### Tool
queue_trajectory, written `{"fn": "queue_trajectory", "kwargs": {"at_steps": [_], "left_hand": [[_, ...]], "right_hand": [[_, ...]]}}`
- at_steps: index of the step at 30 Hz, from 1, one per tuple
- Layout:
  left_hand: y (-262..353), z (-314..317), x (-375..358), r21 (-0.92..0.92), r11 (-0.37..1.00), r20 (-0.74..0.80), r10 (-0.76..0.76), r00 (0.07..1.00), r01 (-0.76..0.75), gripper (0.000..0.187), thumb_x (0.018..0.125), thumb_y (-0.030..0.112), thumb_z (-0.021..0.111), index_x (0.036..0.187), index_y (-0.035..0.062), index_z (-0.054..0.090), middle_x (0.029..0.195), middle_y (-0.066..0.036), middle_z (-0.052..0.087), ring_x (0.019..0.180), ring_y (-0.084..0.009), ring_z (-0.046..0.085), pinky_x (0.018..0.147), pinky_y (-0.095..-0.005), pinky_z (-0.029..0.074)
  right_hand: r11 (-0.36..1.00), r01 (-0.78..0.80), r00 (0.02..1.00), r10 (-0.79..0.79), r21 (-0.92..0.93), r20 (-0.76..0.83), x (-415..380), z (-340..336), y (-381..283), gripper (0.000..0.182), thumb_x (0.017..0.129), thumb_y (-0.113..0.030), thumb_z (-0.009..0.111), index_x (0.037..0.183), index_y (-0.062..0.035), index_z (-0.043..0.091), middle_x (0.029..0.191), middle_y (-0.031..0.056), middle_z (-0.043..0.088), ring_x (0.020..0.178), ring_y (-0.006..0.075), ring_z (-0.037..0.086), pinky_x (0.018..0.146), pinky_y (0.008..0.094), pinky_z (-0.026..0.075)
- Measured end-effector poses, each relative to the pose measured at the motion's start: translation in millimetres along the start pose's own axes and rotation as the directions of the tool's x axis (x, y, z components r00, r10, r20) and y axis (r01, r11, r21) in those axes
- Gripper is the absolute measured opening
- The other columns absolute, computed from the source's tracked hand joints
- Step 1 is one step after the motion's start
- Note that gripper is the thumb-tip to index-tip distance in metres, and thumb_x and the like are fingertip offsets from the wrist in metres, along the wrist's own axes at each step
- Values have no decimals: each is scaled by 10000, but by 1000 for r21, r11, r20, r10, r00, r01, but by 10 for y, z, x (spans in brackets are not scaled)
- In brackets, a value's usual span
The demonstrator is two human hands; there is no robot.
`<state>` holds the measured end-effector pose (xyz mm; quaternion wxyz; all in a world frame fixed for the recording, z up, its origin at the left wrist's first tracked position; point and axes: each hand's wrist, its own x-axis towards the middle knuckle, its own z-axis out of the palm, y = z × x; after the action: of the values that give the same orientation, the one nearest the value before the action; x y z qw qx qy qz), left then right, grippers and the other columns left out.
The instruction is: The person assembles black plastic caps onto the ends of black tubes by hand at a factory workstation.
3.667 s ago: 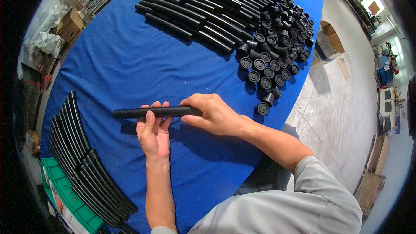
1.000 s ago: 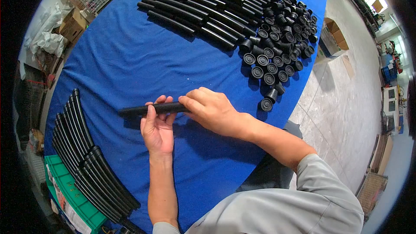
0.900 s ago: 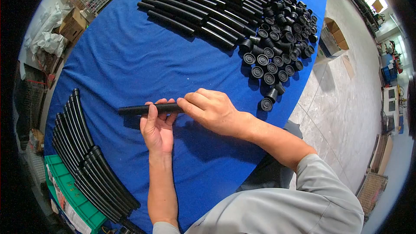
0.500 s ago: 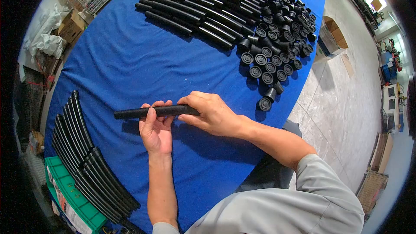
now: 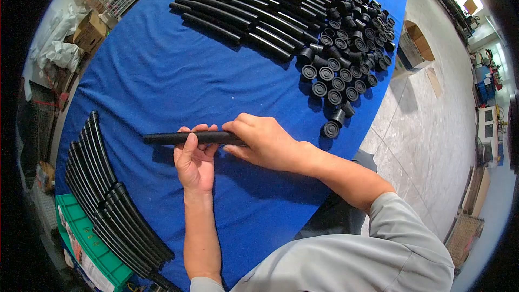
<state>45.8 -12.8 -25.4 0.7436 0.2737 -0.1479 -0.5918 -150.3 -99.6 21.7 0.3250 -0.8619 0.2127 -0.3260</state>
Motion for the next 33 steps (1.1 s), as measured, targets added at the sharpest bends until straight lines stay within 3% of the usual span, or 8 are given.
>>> {"fn": "queue_trajectory", "kwargs": {"at_steps": [4,5,9,12,13,17,29,33], "left_hand": [[-25,68,-8,-16,1000,-23,8,1000,-8,179,1014,141,626,1178,71,637,1210,-198,694,1160,-390,670,941,-516,612],[-18,99,-5,-24,1000,-42,-5,999,4,176,1016,127,618,1182,71,637,1211,-199,693,1161,-391,670,943,-518,612],[-5,14,10,-56,998,-50,-28,998,26,172,994,65,630,1164,86,608,1193,-217,696,1148,-397,676,923,-535,619],[7,8,-1,-46,999,54,-14,998,16,181,1023,123,604,1191,63,637,1229,-205,687,1189,-394,656,968,-524,602],[1,27,-6,-40,999,30,-9,999,10,179,1023,124,605,1188,63,637,1227,-204,688,1191,-394,655,967,-523,602],[-18,101,3,-57,998,-79,-7,997,2,158,1010,99,620,1168,86,626,1193,-209,697,1160,-393,671,922,-524,623],[3,46,-3,-43,999,-81,-15,997,12,146,1004,109,635,1147,92,618,1176,-209,703,1137,-377,686,883,-505,642],[12,57,-8,-106,994,-63,-25,998,18,154,1003,112,633,1154,87,617,1178,-211,702,1166,-380,671,916,-524,625]], "right_hand": [[889,-403,904,350,218,248,103,-219,-114,354,860,-222,758,1109,8,652,930,185,665,884,350,664,705,481,534],[986,-124,992,125,108,-1,16,-67,17,343,862,-220,756,1108,-2,658,932,184,663,880,358,661,713,474,535],[989,92,994,-99,-117,-54,-23,14,40,329,869,-213,747,1114,-9,667,916,170,645,858,348,650,700,448,540],[977,-149,984,132,152,116,25,-152,-32,326,879,-185,731,1140,-7,651,924,151,629,853,349,642,709,447,545],[822,-522,827,421,229,373,152,-337,-186,325,877,-157,728,1155,-10,646,938,154,622,871,365,637,730,452,546],[995,61,998,-63,-81,-21,1,-54,28,362,857,-149,754,1162,-19,608,976,166,607,888,371,638,742,454,546],[998,48,999,-49,-43,-22,-10,-5,-35,422,819,-83,792,1186,5,605,1049,174,639,880,363,672,758,435,572],[988,-108,993,101,111,62,12,-98,-59,390,831,-127,770,1169,-27,603,1006,168,614,910,377,646,762,464,549]]}}
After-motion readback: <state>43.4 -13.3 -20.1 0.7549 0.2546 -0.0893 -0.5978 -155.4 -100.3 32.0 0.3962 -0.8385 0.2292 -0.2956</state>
